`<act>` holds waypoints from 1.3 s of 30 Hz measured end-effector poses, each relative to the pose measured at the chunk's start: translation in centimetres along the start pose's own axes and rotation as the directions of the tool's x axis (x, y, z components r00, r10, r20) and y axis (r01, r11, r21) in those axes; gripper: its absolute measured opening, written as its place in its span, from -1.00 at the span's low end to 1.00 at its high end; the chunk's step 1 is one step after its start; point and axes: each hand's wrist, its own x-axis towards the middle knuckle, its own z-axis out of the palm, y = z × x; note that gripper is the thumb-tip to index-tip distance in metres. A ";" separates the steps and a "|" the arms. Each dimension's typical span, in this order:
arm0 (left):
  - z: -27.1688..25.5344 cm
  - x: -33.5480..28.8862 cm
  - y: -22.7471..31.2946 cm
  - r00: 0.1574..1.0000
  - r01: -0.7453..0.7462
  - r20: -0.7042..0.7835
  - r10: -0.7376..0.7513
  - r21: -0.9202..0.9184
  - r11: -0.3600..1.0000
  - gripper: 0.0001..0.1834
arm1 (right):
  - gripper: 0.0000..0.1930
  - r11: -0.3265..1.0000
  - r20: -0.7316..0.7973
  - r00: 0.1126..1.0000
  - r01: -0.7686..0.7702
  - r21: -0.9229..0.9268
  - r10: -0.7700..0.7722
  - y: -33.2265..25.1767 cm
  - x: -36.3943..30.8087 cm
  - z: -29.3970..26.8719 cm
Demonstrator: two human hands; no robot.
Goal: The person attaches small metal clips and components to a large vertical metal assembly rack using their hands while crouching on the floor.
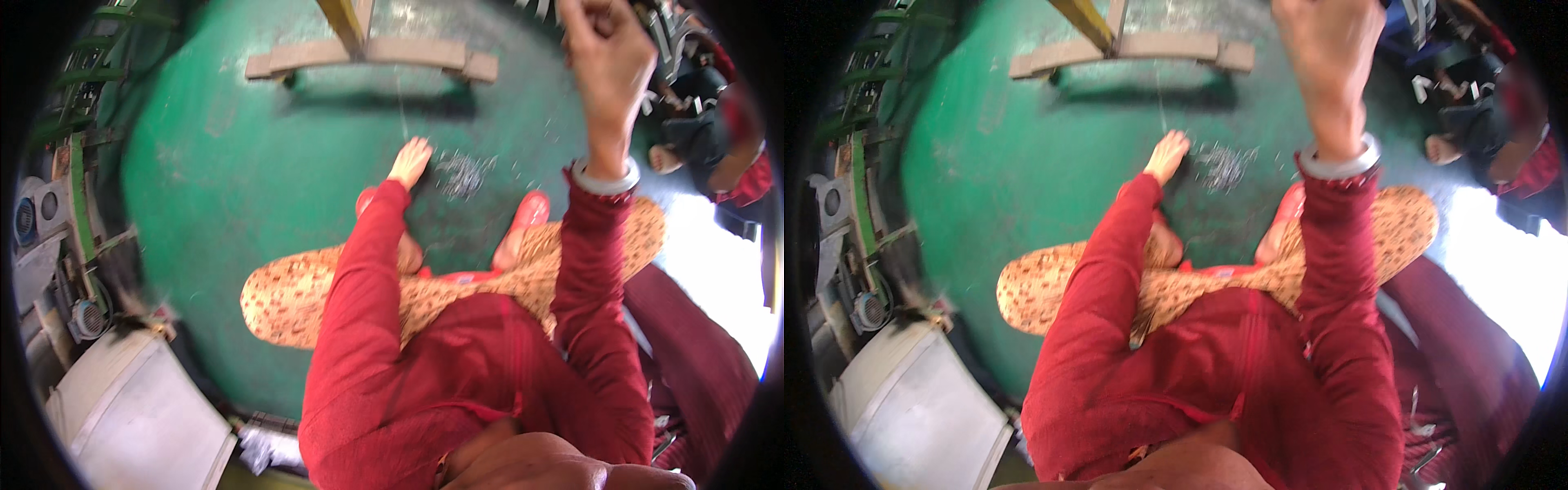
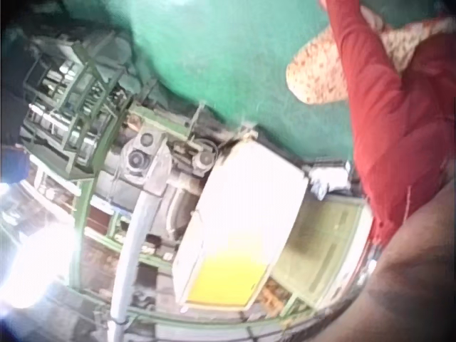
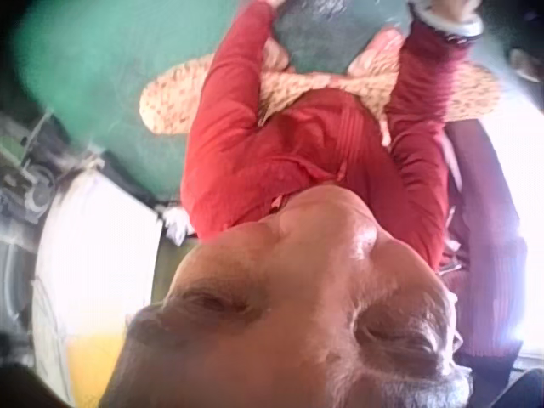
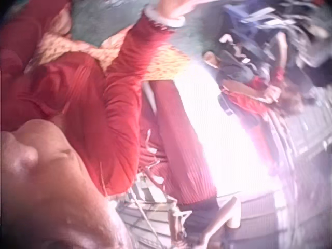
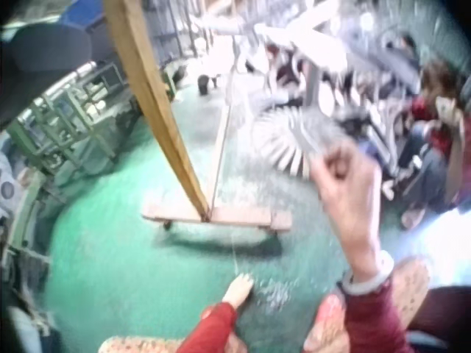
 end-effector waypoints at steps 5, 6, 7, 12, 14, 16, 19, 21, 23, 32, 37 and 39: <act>0.1 1.1 2.8 0.994 0.040 0.095 -0.044 0.049 0.998 -0.87 | -0.79 0.988 0.000 0.989 -0.145 -0.059 0.145 0.5 -0.2 -1.2; 0.5 1.1 3.1 0.996 0.081 0.043 -0.082 0.026 0.996 -0.88 | -0.81 0.982 0.014 0.982 -0.188 -0.027 0.189 -0.1 -0.2 -1.2; 0.5 1.1 3.3 0.985 0.171 0.043 -0.168 -0.056 0.984 -0.89 | -0.82 0.986 0.022 0.986 -0.166 -0.003 0.166 -0.3 -0.1 -1.1; -0.4 2.1 6.2 0.621 0.512 -0.225 -0.751 -0.609 0.606 -0.90 | -0.83 0.988 0.042 0.992 -0.121 0.099 0.117 0.0 -0.1 -1.0; -2.5 2.8 8.6 0.383 0.548 -0.093 -0.919 -0.778 0.307 -0.90 | -0.83 0.982 0.053 0.989 -0.146 0.119 0.140 -0.4 -0.5 -1.2; -3.6 3.7 9.9 0.416 0.433 -0.321 -0.851 -0.753 0.495 -0.86 | -0.83 0.974 0.078 0.984 -0.168 0.155 0.157 -1.3 -0.8 -0.8; -13.5 8.6 12.6 0.523 0.084 -0.234 -0.820 -0.943 0.322 -0.83 | -0.84 0.955 0.096 0.978 -0.205 0.214 0.188 -1.2 -1.6 -1.9; -19.5 11.0 13.7 0.537 -0.113 -0.429 -0.727 -0.890 0.441 -0.83 | -0.86 0.964 0.099 0.986 -0.152 0.218 0.133 -1.3 -1.9 -2.2; -24.7 12.2 14.5 0.573 -0.227 -0.421 -0.703 -0.906 0.358 -0.83 | -0.86 0.971 0.099 0.989 -0.129 0.202 0.111 -2.4 -2.3 -2.6; -34.3 14.6 14.7 0.896 -0.243 -0.040 -0.442 -0.877 -0.413 -0.80 | -0.85 0.984 0.148 0.980 -0.148 0.101 0.133 -7.3 -3.9 -4.3; -35.7 14.3 15.6 0.939 -0.169 -0.007 -0.343 -0.879 -0.446 -0.80 | -0.85 0.985 0.126 0.983 -0.147 0.088 0.135 -7.5 -4.0 -5.3; -35.8 14.2 15.6 0.949 -0.156 0.009 -0.315 -0.855 -0.494 -0.80 | -0.86 0.985 0.128 0.983 -0.144 0.094 0.131 -7.3 -4.1 -5.5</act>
